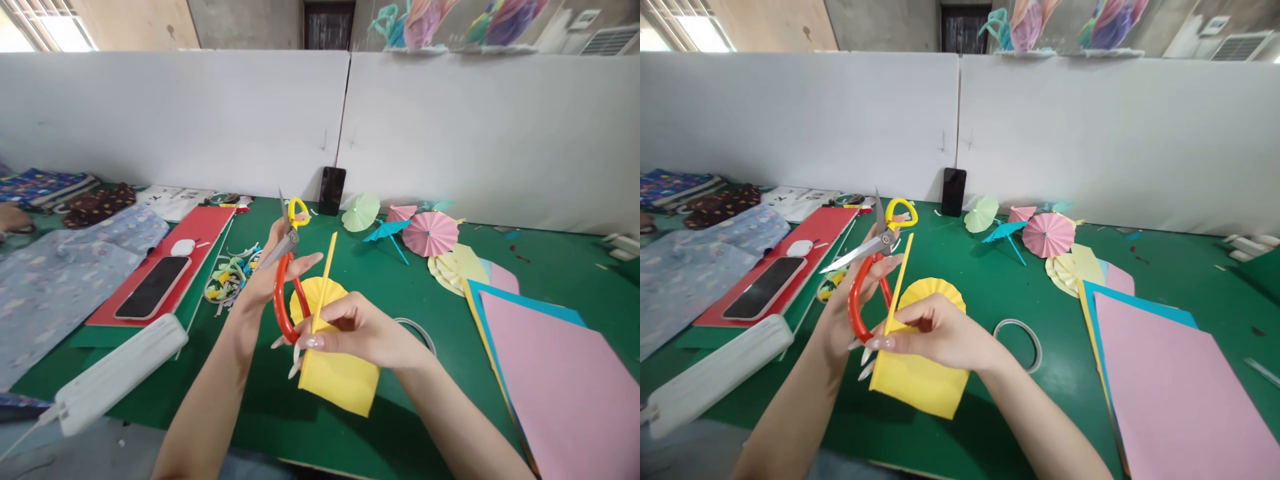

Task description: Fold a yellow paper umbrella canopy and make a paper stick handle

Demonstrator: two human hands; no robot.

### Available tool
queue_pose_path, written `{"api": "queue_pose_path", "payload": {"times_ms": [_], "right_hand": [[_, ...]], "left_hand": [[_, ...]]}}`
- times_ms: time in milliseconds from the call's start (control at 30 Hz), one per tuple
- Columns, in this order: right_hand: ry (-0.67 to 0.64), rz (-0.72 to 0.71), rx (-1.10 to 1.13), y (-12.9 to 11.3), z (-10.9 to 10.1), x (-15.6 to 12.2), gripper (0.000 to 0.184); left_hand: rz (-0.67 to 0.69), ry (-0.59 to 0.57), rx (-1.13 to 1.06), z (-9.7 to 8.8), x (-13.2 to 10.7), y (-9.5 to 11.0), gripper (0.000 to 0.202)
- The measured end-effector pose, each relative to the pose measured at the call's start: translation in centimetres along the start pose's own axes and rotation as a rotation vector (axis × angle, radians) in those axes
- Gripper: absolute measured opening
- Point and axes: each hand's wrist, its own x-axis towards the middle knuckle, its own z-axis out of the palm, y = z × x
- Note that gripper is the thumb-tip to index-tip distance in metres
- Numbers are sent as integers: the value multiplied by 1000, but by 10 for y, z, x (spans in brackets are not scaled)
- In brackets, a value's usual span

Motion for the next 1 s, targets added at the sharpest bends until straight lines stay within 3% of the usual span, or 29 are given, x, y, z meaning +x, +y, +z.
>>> {"api": "queue_pose_path", "payload": {"times_ms": [267, 367, 467, 567, 633, 733, 833, 1000], "right_hand": [[490, -194, 45, -5, -28, -6, 12], [609, -255, 30, -5, -37, -6, 9], [718, -320, 17, -6, -42, -7, 10], [754, -364, 27, -8, -44, -10, 11], [759, -358, 50, -9, -43, -12, 9], [737, -319, 86, -12, -39, -13, 6], [688, -281, 99, -14, -33, -14, 8], [630, -286, 43, -17, -25, -15, 10]], "left_hand": [[-121, 124, 263, -22, 1, -17, 27], [-180, 115, 371, -30, -14, -13, 28], [-181, 37, 535, -38, -39, -5, 25], [-28, -99, 898, -53, -59, 0, 25], [-10, -173, 993, -62, -66, 4, 27], [-158, -233, 1019, -68, -65, 16, 34], [-269, -243, 1003, -62, -60, 32, 39], [-235, -277, 963, -52, -59, 47, 36]]}}
